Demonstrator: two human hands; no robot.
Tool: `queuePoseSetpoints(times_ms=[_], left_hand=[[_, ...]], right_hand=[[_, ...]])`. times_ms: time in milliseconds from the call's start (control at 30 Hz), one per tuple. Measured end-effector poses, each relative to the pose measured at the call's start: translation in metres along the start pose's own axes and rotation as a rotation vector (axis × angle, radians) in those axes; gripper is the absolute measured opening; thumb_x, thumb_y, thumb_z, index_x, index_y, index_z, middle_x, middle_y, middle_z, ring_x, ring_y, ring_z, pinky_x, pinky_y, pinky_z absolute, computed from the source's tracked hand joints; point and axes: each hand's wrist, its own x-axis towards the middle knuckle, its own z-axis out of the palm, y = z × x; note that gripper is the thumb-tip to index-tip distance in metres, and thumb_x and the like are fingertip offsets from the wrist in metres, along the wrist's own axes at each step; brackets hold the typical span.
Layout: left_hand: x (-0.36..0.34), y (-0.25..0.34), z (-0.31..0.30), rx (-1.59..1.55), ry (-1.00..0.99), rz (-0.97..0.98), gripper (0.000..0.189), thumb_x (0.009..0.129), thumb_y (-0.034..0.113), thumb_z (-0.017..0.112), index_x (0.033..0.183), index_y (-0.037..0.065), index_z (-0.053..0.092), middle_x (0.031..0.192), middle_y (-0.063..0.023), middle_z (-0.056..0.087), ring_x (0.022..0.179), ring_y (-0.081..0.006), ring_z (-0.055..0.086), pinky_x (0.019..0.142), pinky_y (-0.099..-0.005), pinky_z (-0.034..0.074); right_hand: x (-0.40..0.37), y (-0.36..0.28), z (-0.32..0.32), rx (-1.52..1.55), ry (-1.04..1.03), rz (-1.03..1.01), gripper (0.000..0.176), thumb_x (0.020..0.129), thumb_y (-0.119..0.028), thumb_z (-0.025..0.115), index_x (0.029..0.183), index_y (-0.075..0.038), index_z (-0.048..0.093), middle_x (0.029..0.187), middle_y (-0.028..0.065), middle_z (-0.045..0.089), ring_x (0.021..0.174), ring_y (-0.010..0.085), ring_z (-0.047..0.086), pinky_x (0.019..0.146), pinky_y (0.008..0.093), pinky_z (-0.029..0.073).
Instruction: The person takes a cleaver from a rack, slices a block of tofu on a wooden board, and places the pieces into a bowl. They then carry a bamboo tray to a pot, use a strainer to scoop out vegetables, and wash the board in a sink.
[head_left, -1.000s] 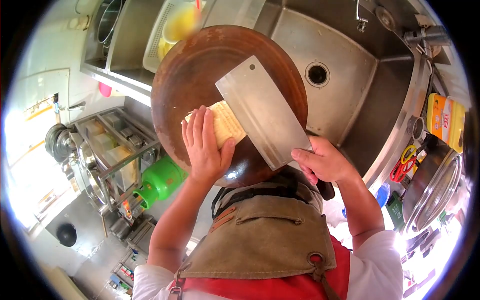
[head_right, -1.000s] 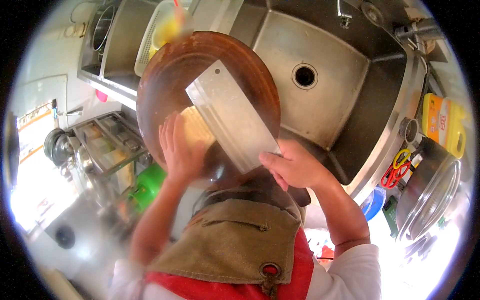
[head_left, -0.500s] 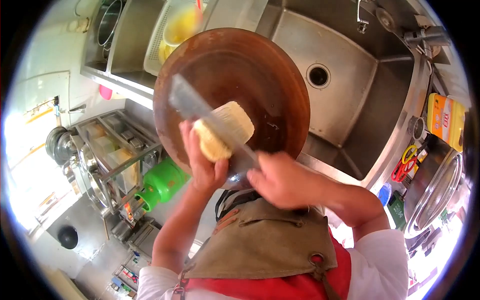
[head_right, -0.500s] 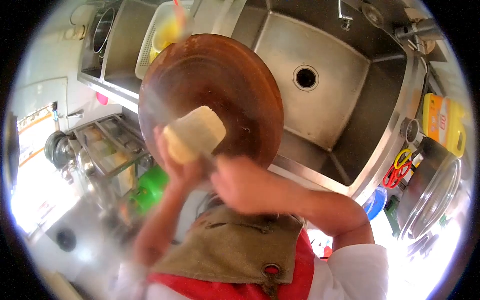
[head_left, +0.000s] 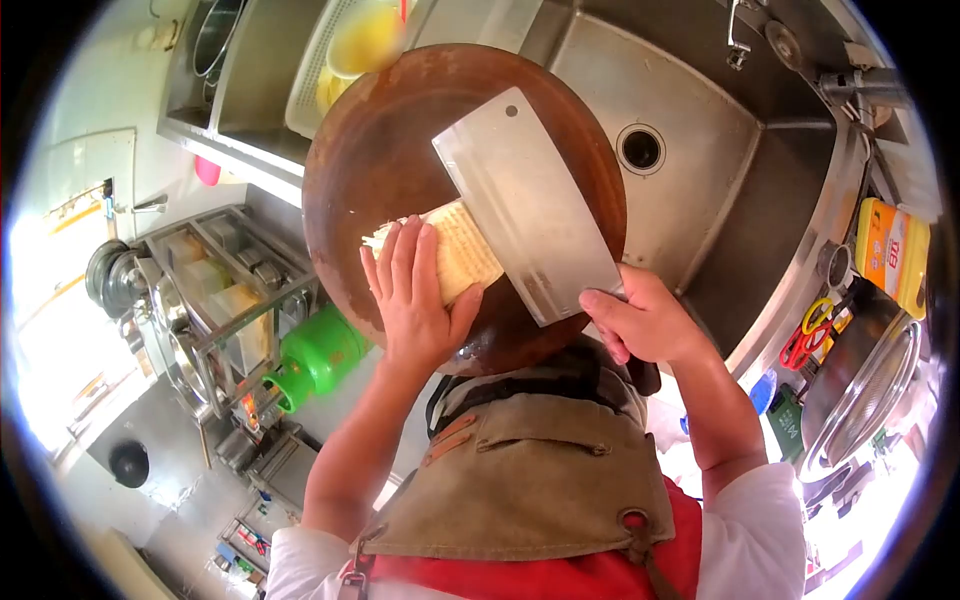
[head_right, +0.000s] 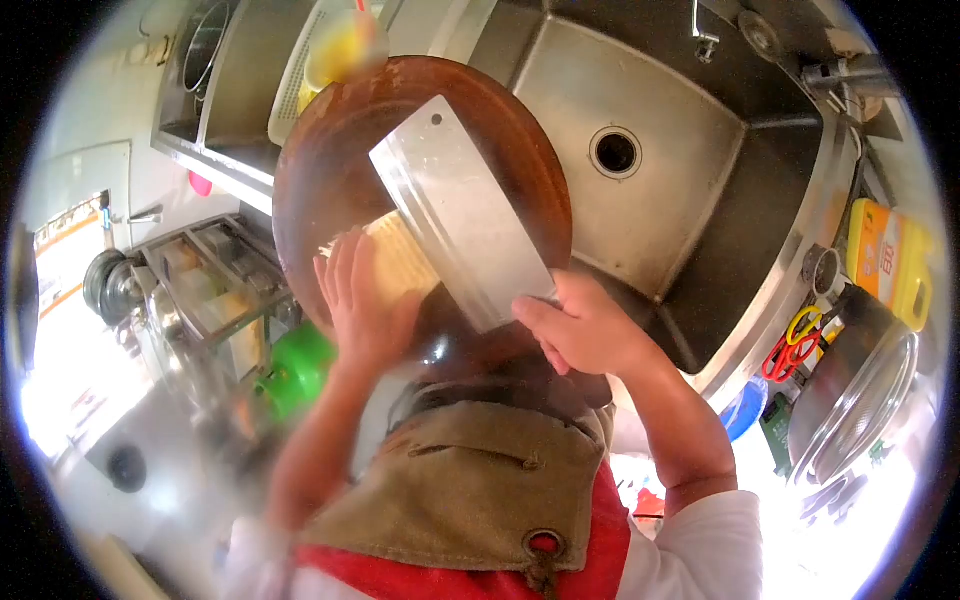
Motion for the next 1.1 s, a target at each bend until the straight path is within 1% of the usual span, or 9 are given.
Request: queuePoseSetpoints(times_ms=[100, 500, 700, 800, 900, 933, 967, 1000, 1100], left_hand=[[0.001, 0.000, 0.005, 0.011, 0.026, 0.000, 0.074, 0.084, 0.041, 0.066, 0.140, -0.001, 0.041, 0.142, -0.0223, 0.044, 0.134, -0.0415, 0.039, 0.113, -0.0623, 0.015], [0.000, -0.002, 0.006, -0.020, 0.050, 0.040, 0.073, 0.085, 0.039, 0.065, 0.140, -0.002, 0.040, 0.142, -0.0242, 0.043, 0.133, -0.0422, 0.039, 0.113, -0.0616, 0.017], [-0.003, -0.003, 0.008, -0.072, 0.013, 0.026, 0.074, 0.087, 0.040, 0.062, 0.141, -0.004, 0.039, 0.144, -0.0257, 0.041, 0.136, -0.0458, 0.034, 0.114, -0.0615, 0.014], [-0.004, -0.005, 0.008, -0.076, -0.024, 0.008, 0.077, 0.088, 0.042, 0.061, 0.143, -0.006, 0.035, 0.147, -0.0271, 0.037, 0.137, -0.0476, 0.031, 0.115, -0.0614, 0.012], [-0.013, -0.024, 0.020, -0.155, 0.055, 0.016, 0.082, 0.089, 0.046, 0.059, 0.145, -0.006, 0.030, 0.149, -0.0297, 0.032, 0.139, -0.0480, 0.028, 0.115, -0.0612, 0.011], [-0.010, -0.020, 0.008, -0.263, 0.041, -0.036, 0.086, 0.088, 0.050, 0.058, 0.146, -0.006, 0.026, 0.147, -0.0325, 0.032, 0.140, -0.0507, 0.026, 0.115, -0.0608, 0.013], [-0.013, -0.020, 0.005, -0.356, 0.152, -0.049, 0.087, 0.088, 0.051, 0.057, 0.146, -0.006, 0.026, 0.146, -0.0328, 0.033, 0.139, -0.0517, 0.026, 0.114, -0.0610, 0.014], [-0.018, -0.018, 0.003, -0.451, 0.260, -0.062, 0.087, 0.088, 0.052, 0.057, 0.146, -0.005, 0.026, 0.145, -0.0330, 0.033, 0.138, -0.0526, 0.027, 0.114, -0.0612, 0.015], [-0.027, -0.020, -0.012, -0.324, 0.327, 0.012, 0.087, 0.085, 0.048, 0.063, 0.145, -0.003, 0.027, 0.141, -0.0321, 0.037, 0.134, -0.0533, 0.031, 0.112, -0.0627, 0.019]], right_hand=[[-0.004, 0.005, -0.001, 0.083, -0.004, -0.066, 0.025, 0.101, -0.026, 0.052, 0.089, -0.004, 0.053, 0.060, 0.0006, 0.051, 0.045, 0.0094, 0.049, 0.043, 0.0269, 0.040], [-0.008, 0.003, -0.006, 0.068, -0.040, -0.058, 0.022, 0.102, -0.025, 0.050, 0.095, -0.004, 0.053, 0.061, 0.0001, 0.050, 0.045, 0.0095, 0.049, 0.043, 0.0267, 0.041], [0.001, 0.001, -0.004, -0.009, -0.079, 0.032, 0.026, 0.100, -0.026, 0.051, 0.088, -0.003, 0.054, 0.061, 0.0032, 0.054, 0.045, 0.0115, 0.053, 0.043, 0.0287, 0.042], [0.025, -0.013, 0.010, -0.114, -0.125, 0.054, 0.030, 0.098, -0.027, 0.052, 0.086, 0.001, 0.054, 0.061, 0.0078, 0.058, 0.048, 0.0162, 0.057, 0.046, 0.0340, 0.045], [0.023, -0.034, 0.042, -0.236, -0.040, -0.061, 0.028, 0.099, -0.025, 0.053, 0.090, 0.001, 0.052, 0.061, 0.0091, 0.058, 0.050, 0.0215, 0.059, 0.048, 0.0362, 0.045], [0.016, -0.033, 0.054, -0.335, -0.015, -0.222, 0.028, 0.099, -0.025, 0.053, 0.091, 0.002, 0.052, 0.063, 0.0149, 0.059, 0.055, 0.0308, 0.061, 0.052, 0.0412, 0.046], [0.007, -0.032, 0.065, -0.432, 0.010, -0.383, 0.029, 0.098, -0.025, 0.053, 0.091, 0.003, 0.051, 0.064, 0.0206, 0.060, 0.060, 0.0401, 0.063, 0.055, 0.0461, 0.048], [-0.005, -0.048, 0.070, -0.352, -0.088, -0.321, 0.029, 0.098, -0.024, 0.052, 0.092, 0.004, 0.051, 0.072, 0.0283, 0.060, 0.073, 0.0506, 0.061, 0.062, 0.0514, 0.048], [-0.010, -0.050, 0.069, -0.324, -0.157, -0.299, 0.028, 0.099, -0.024, 0.052, 0.097, 0.004, 0.052, 0.072, 0.0261, 0.061, 0.067, 0.0437, 0.063, 0.062, 0.0480, 0.049]])
